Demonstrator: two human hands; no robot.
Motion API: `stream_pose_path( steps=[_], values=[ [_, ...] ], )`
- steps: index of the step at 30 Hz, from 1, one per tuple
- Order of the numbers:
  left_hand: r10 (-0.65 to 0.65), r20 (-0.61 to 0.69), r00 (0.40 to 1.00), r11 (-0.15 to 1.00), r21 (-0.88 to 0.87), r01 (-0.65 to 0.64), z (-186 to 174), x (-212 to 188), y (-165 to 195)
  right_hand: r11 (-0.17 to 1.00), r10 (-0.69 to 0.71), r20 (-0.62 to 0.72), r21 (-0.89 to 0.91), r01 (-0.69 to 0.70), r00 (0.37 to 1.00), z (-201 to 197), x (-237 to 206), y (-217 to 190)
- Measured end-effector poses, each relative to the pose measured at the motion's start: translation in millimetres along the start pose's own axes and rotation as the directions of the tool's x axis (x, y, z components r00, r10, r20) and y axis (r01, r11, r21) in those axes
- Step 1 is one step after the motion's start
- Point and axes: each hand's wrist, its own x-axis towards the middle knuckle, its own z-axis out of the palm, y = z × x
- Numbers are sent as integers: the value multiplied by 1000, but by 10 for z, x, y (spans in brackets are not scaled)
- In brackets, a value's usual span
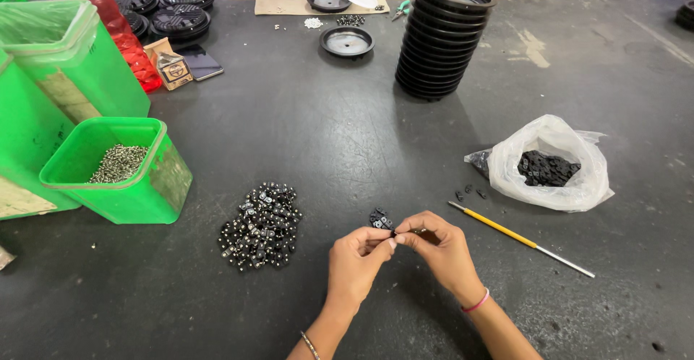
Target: The person sits at a workbench assembling small black plastic components, picking individual pieces from a pile and pressing metal pins into them by hand, placing completed pieces in a small pile. Another worker across the table assembles black plastic discs.
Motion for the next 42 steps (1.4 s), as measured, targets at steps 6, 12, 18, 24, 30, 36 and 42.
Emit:
stream_pose_path(
  steps=[6,12,18,24,30,36,42],
  values=[
    [87,-3,996,992,91,-86,82,0,5,997,75,0,1,-75,997,-177,127,216],
    [160,20,987,963,215,-160,170,11,53,959,171,99,213,-188,980,-314,320,297],
    [306,67,950,904,292,-312,179,-48,89,973,141,142,162,-164,980,-270,260,273],
    [313,44,949,878,368,-307,72,-54,181,984,82,122,149,-100,989,-129,282,340],
    [288,18,958,884,379,-273,-40,-73,379,994,64,92,87,-72,994,-130,86,55],
    [411,-104,906,699,673,-240,-1085,1045,816,955,190,184,191,-225,964,407,1254,-101],
    [570,-314,759,359,926,113,-1731,1196,1050,972,164,2,171,-162,986,270,1574,-72]
  ],
)
